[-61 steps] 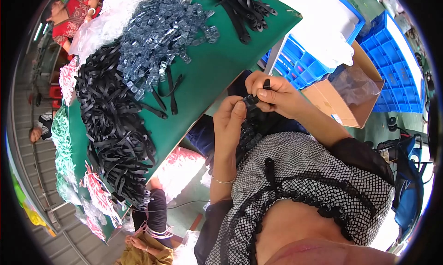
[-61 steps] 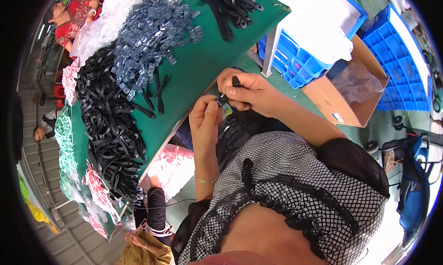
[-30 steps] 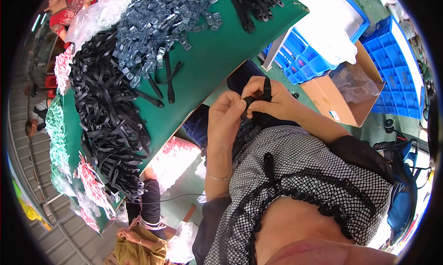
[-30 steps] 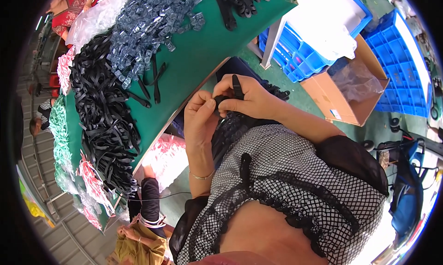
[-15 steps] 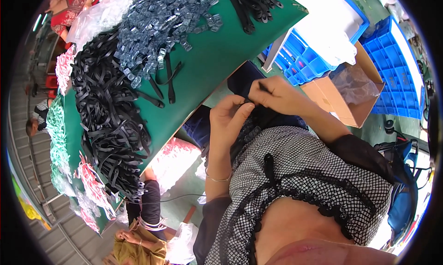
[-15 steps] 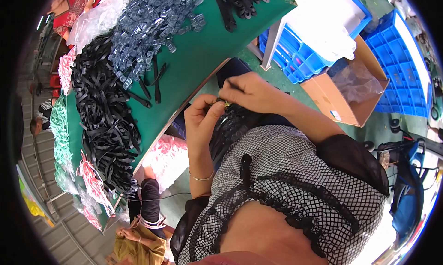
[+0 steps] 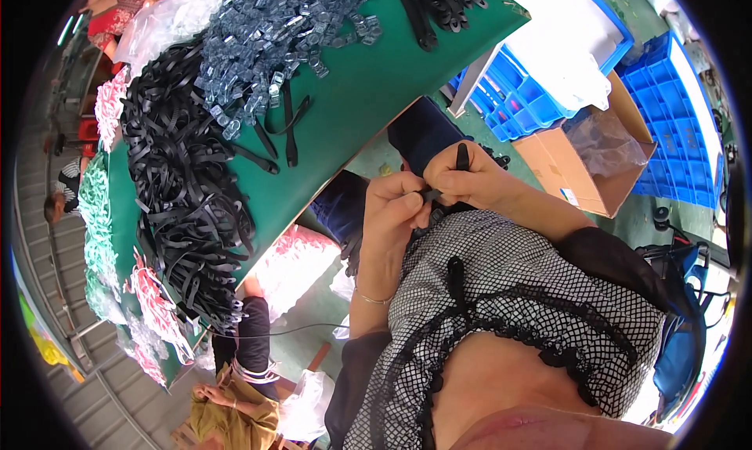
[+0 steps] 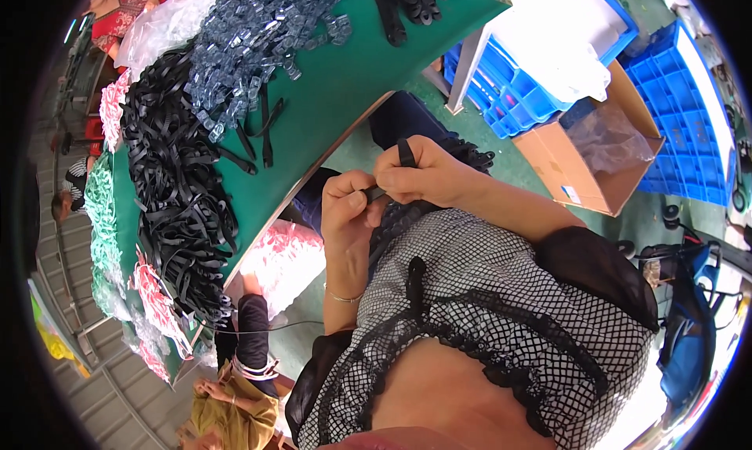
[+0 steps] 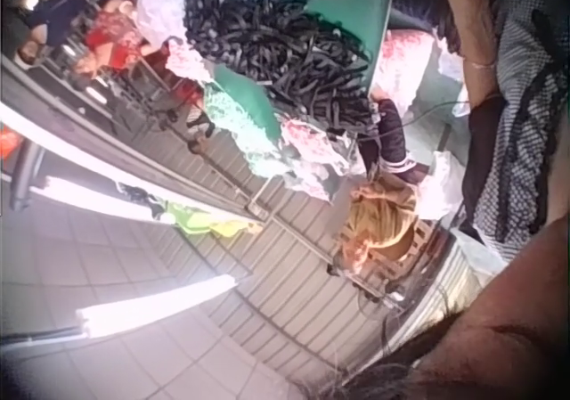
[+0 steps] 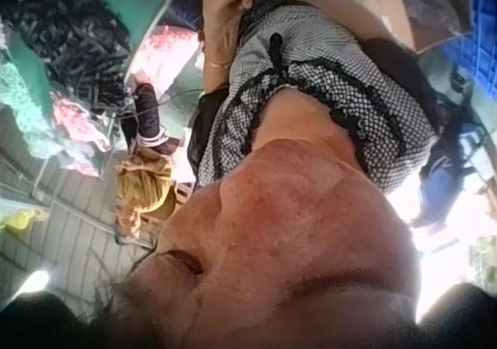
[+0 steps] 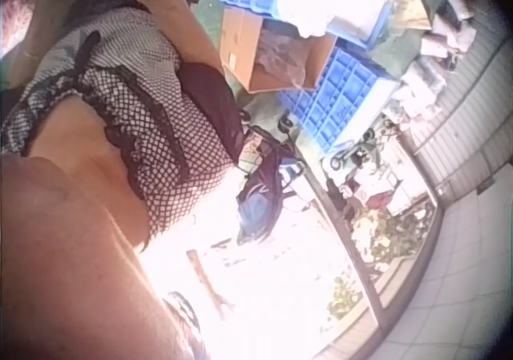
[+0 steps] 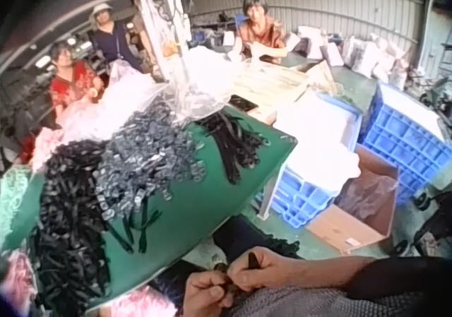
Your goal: The person assembles small black plastic components and grey clips by hand.
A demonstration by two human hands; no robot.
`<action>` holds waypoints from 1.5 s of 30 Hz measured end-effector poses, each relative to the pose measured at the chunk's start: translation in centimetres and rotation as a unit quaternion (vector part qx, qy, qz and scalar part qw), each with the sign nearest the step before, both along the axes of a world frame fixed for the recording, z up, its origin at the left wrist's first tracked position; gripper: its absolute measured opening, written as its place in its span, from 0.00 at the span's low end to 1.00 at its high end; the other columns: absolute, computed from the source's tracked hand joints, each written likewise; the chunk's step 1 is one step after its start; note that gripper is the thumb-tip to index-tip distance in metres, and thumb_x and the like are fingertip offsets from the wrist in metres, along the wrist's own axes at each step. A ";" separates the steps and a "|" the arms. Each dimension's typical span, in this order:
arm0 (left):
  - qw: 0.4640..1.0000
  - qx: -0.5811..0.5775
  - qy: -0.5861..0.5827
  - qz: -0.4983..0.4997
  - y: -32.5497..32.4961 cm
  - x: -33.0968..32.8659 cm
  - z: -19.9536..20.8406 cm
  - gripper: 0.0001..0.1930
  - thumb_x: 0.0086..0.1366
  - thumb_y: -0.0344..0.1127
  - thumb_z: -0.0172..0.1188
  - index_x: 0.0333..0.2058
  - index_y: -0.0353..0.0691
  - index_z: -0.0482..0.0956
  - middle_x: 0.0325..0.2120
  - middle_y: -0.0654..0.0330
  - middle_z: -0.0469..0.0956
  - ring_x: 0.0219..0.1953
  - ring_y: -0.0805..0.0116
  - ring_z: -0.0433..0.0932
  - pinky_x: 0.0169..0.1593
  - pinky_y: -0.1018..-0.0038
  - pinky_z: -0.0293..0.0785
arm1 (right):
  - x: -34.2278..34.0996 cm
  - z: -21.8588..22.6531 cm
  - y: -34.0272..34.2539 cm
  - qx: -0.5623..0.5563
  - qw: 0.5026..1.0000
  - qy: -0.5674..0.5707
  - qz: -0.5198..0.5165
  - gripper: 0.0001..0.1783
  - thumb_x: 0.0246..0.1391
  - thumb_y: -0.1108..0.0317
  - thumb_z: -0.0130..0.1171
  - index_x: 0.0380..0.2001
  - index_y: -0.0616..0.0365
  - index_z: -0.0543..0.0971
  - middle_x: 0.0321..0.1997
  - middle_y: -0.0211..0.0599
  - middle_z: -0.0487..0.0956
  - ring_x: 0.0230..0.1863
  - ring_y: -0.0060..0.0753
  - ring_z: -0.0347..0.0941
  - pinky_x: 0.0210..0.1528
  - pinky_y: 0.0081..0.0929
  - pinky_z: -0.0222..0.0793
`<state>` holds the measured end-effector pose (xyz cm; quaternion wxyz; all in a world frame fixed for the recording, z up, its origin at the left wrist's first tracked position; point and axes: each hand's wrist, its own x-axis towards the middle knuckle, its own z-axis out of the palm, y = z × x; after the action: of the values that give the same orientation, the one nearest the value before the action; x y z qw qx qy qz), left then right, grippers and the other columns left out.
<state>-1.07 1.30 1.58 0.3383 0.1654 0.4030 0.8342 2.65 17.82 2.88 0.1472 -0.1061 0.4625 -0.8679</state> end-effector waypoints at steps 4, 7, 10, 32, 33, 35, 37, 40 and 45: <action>0.997 0.067 -0.048 -0.010 0.1 0.1 -0.5 0.15 0.50 0.39 0.56 0.23 0.29 0.71 0.12 0.60 0.68 0.11 0.78 0.63 0.15 0.84 0.55 | 0.1 -0.3 -0.4 -0.156 0.986 -0.051 0.003 0.12 0.53 0.69 0.49 0.18 0.60 0.68 0.13 0.24 0.61 0.13 0.12 0.51 0.16 0.13 0.45; 0.994 0.086 -0.061 -0.026 -0.2 0.1 -0.4 0.17 0.53 0.42 0.56 0.24 0.29 0.71 0.11 0.61 0.67 0.11 0.78 0.62 0.14 0.84 0.54 | -0.1 0.1 0.0 -0.064 0.996 -0.058 0.034 0.09 0.50 0.70 0.54 0.20 0.59 0.69 0.16 0.23 0.62 0.16 0.13 0.54 0.17 0.14 0.48; 0.997 -0.040 -0.064 0.026 -0.1 0.0 0.7 0.14 0.57 0.39 0.53 0.23 0.32 0.73 0.13 0.61 0.71 0.11 0.80 0.62 0.16 0.85 0.54 | -1.0 1.2 0.4 0.227 0.958 0.136 -0.113 0.06 0.45 0.72 0.59 0.26 0.60 0.73 0.21 0.24 0.64 0.20 0.16 0.58 0.19 0.15 0.53; 0.996 0.021 -0.055 0.067 -0.6 -0.2 0.8 0.12 0.60 0.37 0.53 0.35 0.32 0.71 0.22 0.59 0.73 0.21 0.77 0.66 0.26 0.82 0.62 | -2.4 0.7 1.0 0.257 0.923 0.240 -0.159 0.12 0.43 0.70 0.63 0.33 0.61 0.75 0.24 0.25 0.67 0.24 0.16 0.61 0.24 0.15 0.57; 0.991 0.041 -0.093 0.089 -0.5 0.0 0.5 0.11 0.59 0.36 0.55 0.36 0.34 0.71 0.24 0.59 0.74 0.21 0.76 0.67 0.28 0.81 0.64 | -2.4 0.6 0.9 0.257 0.922 0.241 -0.159 0.12 0.43 0.70 0.63 0.33 0.61 0.75 0.24 0.25 0.67 0.24 0.16 0.61 0.24 0.15 0.57; 0.976 0.109 -0.161 0.097 -0.4 -0.1 -0.4 0.10 0.59 0.35 0.55 0.36 0.36 0.71 0.26 0.58 0.74 0.24 0.75 0.68 0.29 0.79 0.65 | -2.3 0.6 0.7 0.341 0.870 0.279 -0.220 0.13 0.41 0.69 0.64 0.32 0.60 0.76 0.20 0.26 0.65 0.20 0.17 0.59 0.21 0.15 0.53; 0.952 0.177 -0.228 0.105 -0.2 0.1 -0.5 0.10 0.59 0.34 0.56 0.37 0.38 0.71 0.28 0.58 0.75 0.26 0.74 0.69 0.31 0.77 0.66 | -2.2 1.2 0.6 0.350 0.876 0.270 -0.193 0.13 0.40 0.70 0.64 0.33 0.59 0.76 0.20 0.26 0.65 0.19 0.19 0.58 0.21 0.17 0.54; 0.942 0.096 -0.210 0.246 1.0 0.0 2.0 0.07 0.62 0.35 0.50 0.37 0.40 0.69 0.31 0.58 0.73 0.32 0.70 0.69 0.39 0.70 0.67 | -2.1 1.6 0.9 0.409 0.862 0.241 -0.178 0.13 0.40 0.73 0.62 0.33 0.58 0.75 0.21 0.31 0.68 0.20 0.24 0.63 0.22 0.20 0.58; 0.983 0.073 -0.066 0.154 0.8 -0.7 2.0 0.08 0.61 0.34 0.52 0.36 0.38 0.68 0.25 0.62 0.69 0.30 0.73 0.69 0.38 0.73 0.67 | -2.6 0.9 0.8 0.524 0.765 0.271 -0.257 0.13 0.38 0.75 0.60 0.31 0.58 0.73 0.26 0.36 0.74 0.25 0.35 0.73 0.24 0.27 0.66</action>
<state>-1.74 2.08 3.55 0.2188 0.0704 0.3384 0.9125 0.07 18.59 3.82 -0.1795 -0.1202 0.8762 -0.4308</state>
